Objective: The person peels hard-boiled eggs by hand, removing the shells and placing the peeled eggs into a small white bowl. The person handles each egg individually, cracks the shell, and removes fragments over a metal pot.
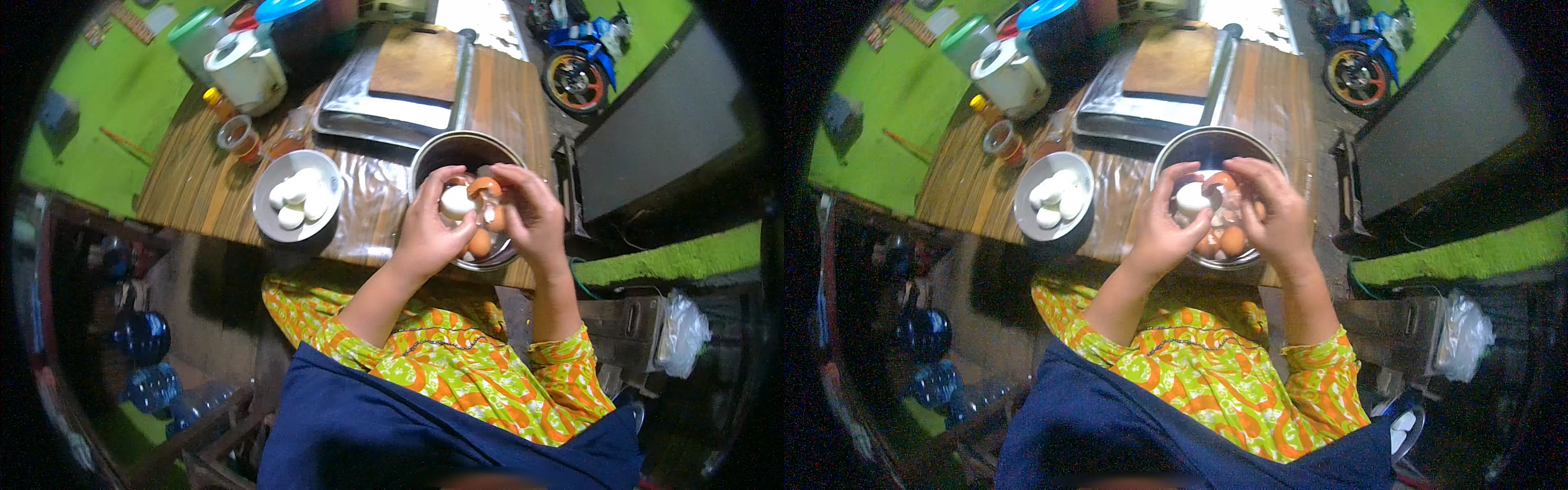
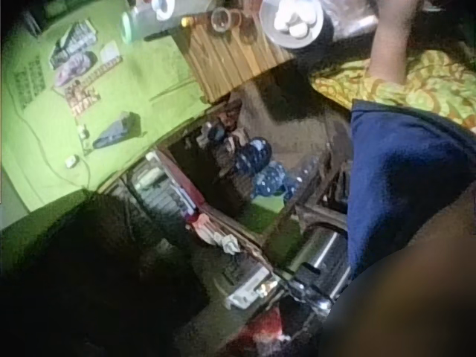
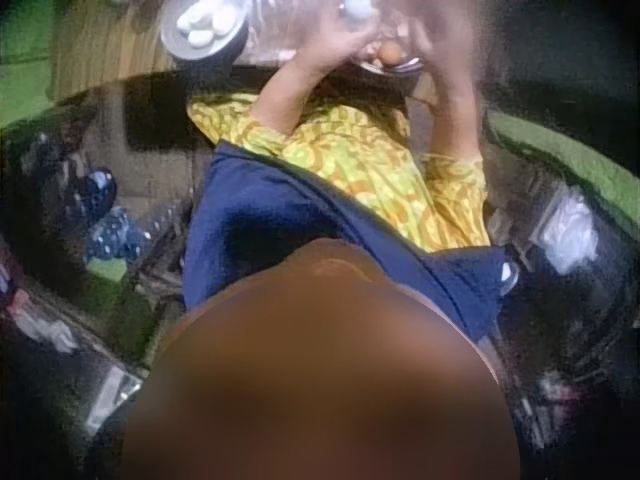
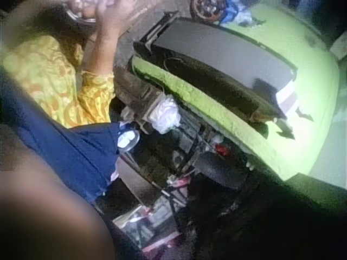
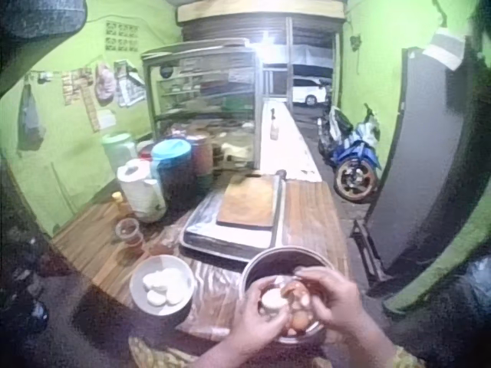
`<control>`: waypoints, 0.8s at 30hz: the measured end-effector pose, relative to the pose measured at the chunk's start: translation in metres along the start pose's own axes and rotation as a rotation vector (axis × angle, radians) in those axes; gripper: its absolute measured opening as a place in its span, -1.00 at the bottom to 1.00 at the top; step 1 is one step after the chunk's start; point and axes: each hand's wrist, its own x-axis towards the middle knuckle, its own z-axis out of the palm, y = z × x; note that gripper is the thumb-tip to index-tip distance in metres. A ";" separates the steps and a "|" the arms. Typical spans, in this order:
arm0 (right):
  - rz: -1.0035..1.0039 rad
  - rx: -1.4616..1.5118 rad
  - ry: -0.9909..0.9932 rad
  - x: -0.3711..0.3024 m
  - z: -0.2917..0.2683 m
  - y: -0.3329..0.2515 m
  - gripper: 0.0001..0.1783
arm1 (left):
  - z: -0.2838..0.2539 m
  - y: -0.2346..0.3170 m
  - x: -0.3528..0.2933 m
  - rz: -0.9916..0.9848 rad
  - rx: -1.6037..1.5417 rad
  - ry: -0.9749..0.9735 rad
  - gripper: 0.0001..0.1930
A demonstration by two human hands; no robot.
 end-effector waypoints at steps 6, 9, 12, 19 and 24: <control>0.072 0.015 0.009 0.008 -0.006 0.013 -0.70 | -0.030 0.004 -0.002 0.103 0.067 0.111 -0.38; 0.202 0.151 -0.112 0.010 0.000 0.009 -0.70 | -0.040 0.006 -0.003 0.140 0.032 0.147 -0.39; 0.016 0.222 -0.263 0.009 0.012 -0.003 -0.52 | -0.041 0.009 -0.005 0.164 0.144 0.092 -0.36; -0.141 0.138 -0.155 0.007 0.020 -0.007 -0.61 | -0.033 0.010 -0.005 0.338 0.353 0.017 -0.30; 0.108 0.372 -0.121 0.001 0.006 0.011 -0.67 | -0.037 0.009 -0.005 0.339 0.444 0.010 -0.33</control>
